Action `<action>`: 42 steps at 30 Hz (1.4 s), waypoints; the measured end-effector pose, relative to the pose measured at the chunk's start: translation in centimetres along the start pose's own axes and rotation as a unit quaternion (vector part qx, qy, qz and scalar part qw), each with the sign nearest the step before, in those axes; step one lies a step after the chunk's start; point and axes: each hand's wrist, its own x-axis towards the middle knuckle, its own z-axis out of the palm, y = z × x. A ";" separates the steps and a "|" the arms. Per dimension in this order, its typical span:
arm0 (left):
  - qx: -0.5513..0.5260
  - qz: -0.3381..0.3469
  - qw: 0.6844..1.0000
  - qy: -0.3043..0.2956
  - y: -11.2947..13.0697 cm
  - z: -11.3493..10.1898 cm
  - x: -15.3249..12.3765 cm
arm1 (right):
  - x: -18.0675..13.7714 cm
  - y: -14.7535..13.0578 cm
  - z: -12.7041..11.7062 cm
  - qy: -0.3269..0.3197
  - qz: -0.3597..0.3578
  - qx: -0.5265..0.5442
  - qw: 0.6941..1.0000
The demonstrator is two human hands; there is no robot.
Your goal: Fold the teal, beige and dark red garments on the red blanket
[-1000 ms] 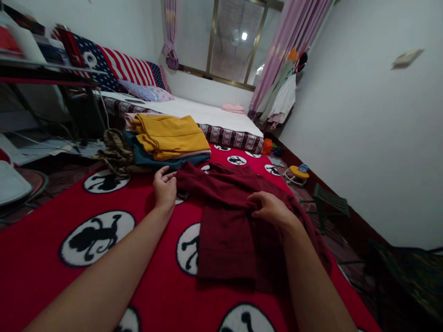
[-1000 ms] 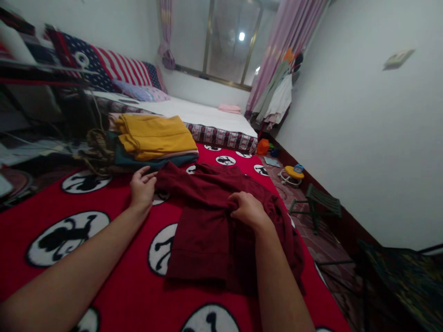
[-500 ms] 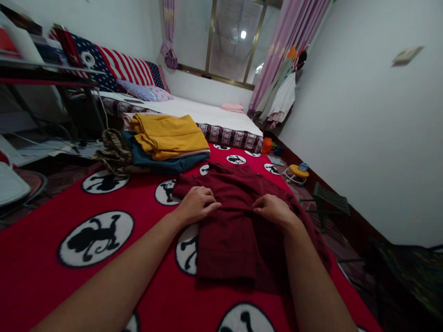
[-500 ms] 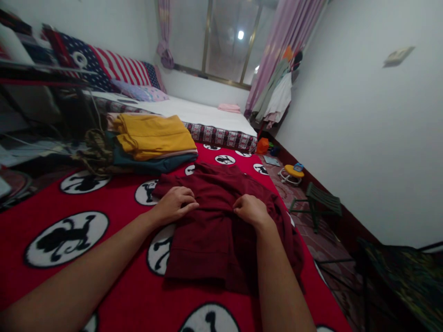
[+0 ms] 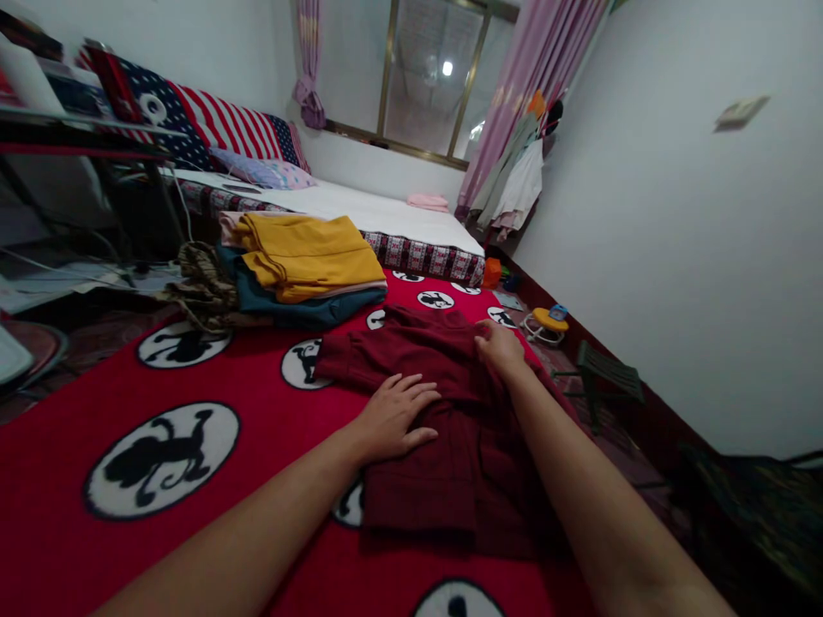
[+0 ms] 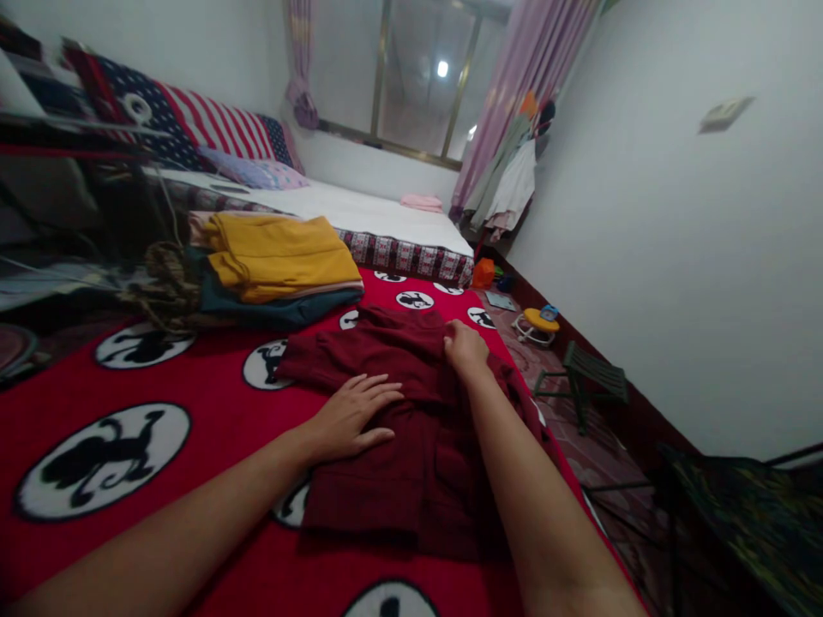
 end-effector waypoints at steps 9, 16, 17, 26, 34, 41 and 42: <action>-0.021 0.005 1.000 -0.002 -0.1 -0.1 0.1 | 5.9 0.2 1.5 -0.008 -0.003 0.014 1.000; -0.046 0.004 0.999 0.004 -0.3 -0.1 0.1 | 6.3 -1.2 5.2 0.030 0.006 0.019 0.999; -0.049 0.004 0.999 0.004 -0.3 -0.2 0.1 | 6.2 -1.1 5.6 0.021 0.009 0.019 1.000; -0.063 0.005 0.998 0.009 -0.4 -0.3 0.0 | 3.1 -2.1 2.4 -0.049 -0.018 0.011 0.999; -0.139 -0.019 0.984 0.109 -1.2 0.1 0.3 | -7.7 -4.2 4.1 -0.034 -0.030 -0.005 0.999; 0.096 -0.273 0.907 0.307 -3.9 -3.7 -1.0 | -8.7 -3.2 5.8 -0.060 -0.021 0.010 0.998; 0.124 -0.316 0.890 0.303 -4.4 -4.4 -1.4 | -8.8 -3.4 5.9 -0.023 -0.022 0.027 0.999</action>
